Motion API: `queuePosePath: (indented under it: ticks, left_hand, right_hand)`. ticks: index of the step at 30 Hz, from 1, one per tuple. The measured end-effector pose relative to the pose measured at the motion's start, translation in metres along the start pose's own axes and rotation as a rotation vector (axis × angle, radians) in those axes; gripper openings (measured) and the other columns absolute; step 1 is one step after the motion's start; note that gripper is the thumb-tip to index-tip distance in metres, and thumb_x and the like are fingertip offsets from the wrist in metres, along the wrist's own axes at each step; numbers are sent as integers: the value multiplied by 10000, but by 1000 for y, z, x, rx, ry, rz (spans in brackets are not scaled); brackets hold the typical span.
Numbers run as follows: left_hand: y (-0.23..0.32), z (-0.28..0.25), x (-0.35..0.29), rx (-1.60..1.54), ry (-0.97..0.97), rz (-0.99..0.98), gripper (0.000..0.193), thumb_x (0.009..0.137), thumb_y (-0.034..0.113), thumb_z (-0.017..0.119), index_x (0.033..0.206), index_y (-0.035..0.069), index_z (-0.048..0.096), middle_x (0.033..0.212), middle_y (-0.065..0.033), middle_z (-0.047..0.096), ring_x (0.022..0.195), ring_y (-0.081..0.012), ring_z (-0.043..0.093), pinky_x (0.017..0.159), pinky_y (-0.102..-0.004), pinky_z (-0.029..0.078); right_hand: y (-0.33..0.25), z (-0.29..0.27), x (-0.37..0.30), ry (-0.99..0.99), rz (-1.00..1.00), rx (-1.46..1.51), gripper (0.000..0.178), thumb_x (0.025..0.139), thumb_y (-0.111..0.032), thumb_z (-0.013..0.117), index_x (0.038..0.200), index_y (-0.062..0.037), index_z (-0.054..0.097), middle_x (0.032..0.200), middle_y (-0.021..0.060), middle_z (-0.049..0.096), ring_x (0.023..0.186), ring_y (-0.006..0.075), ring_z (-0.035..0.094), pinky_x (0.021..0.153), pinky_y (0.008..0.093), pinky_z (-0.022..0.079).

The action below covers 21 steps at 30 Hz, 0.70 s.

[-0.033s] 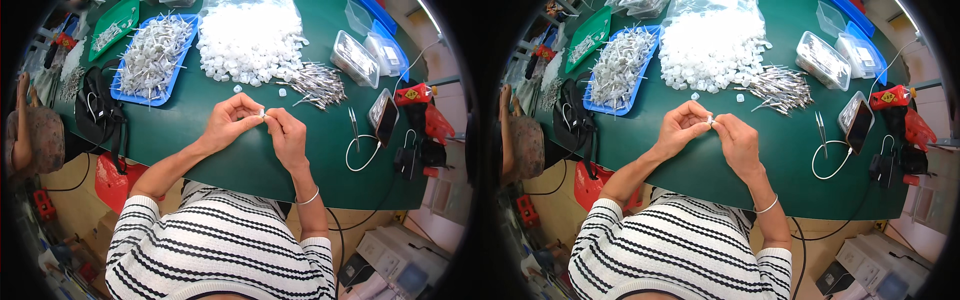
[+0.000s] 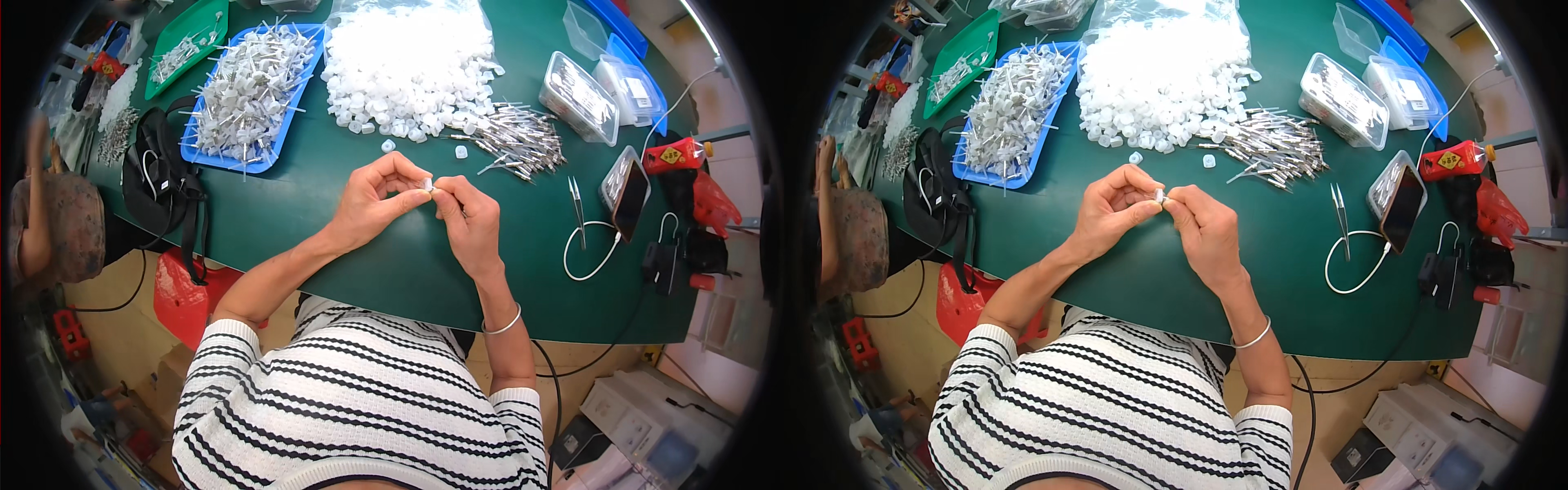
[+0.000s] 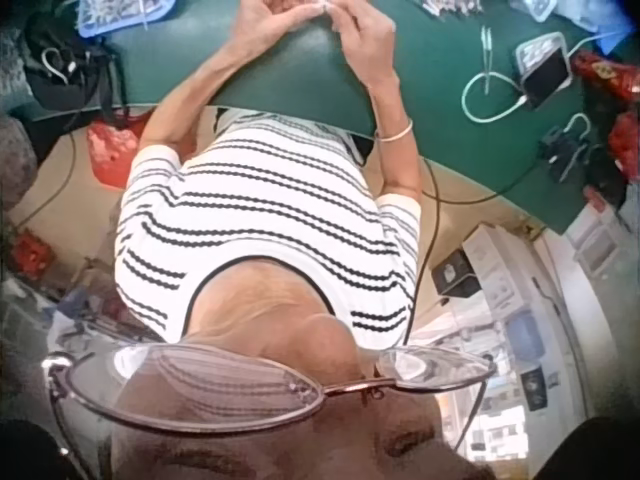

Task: The person repeatedly picks up small white plastic caps and metal pins from a green workbench, inserts the pins into the caps, and places the assembled units into a blue tray. The process is repetitive and involves handling components one at a time.

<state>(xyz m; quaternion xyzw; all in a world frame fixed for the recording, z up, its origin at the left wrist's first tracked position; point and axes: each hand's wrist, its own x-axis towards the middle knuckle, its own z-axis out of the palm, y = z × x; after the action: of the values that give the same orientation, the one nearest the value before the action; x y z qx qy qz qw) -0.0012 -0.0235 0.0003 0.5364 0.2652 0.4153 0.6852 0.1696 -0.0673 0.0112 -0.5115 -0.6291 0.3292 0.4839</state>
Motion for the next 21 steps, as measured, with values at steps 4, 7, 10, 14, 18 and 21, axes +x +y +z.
queuePosePath:
  ticks: [4, 7, 10, 14, 18, 21]
  left_hand:
    - [18, 2, 3, 81, -42, 47, 262, 841, -6, 669, 1086, -25, 579, 997, -63, 608, 884, -92, 602, 766, -222, 503]
    - [25, 0, 1, 110, -52, 110, 224, 840, -10, 666, 1055, -20, 605, 969, -69, 625, 861, -106, 615, 754, -233, 511]
    - [32, -3, 3, 274, -87, 179, 149, 831, -10, 670, 977, -8, 640, 920, -70, 644, 820, -118, 626, 722, -241, 516]
    - [46, -4, 7, 502, -150, 287, 94, 813, -7, 681, 904, -1, 657, 863, -68, 655, 758, -130, 626, 651, -250, 502]
    - [59, -5, 17, 714, -236, 432, 61, 819, 57, 688, 857, 15, 665, 804, -49, 662, 680, -133, 618, 594, -259, 477]
    - [76, -3, 24, 721, -371, 235, 74, 807, 39, 693, 856, 5, 647, 807, -40, 660, 710, -108, 608, 630, -244, 481]
  right_hand:
    - [7, -7, 2, -156, 206, 405, 144, 940, -156, 588, 923, -22, 636, 685, 0, 574, 605, 57, 509, 527, 208, 390]
    - [11, -13, 2, -231, 229, 526, 185, 958, -186, 566, 942, -18, 642, 717, -8, 584, 626, 48, 503, 540, 193, 382]
    - [11, -14, 3, -280, 237, 625, 205, 959, -198, 565, 949, -7, 640, 722, -2, 582, 628, 47, 502, 540, 191, 379]
    - [10, -18, 3, -362, 268, 642, 225, 963, -211, 558, 936, -2, 635, 722, 6, 573, 621, 48, 490, 539, 195, 372]
    - [9, -21, 5, -429, 282, 645, 236, 965, -219, 552, 911, -5, 634, 702, 5, 562, 607, 50, 472, 536, 199, 364]
    - [11, -24, 4, -473, 297, 627, 245, 962, -226, 552, 888, -7, 634, 669, 0, 552, 602, 52, 464, 534, 201, 359]
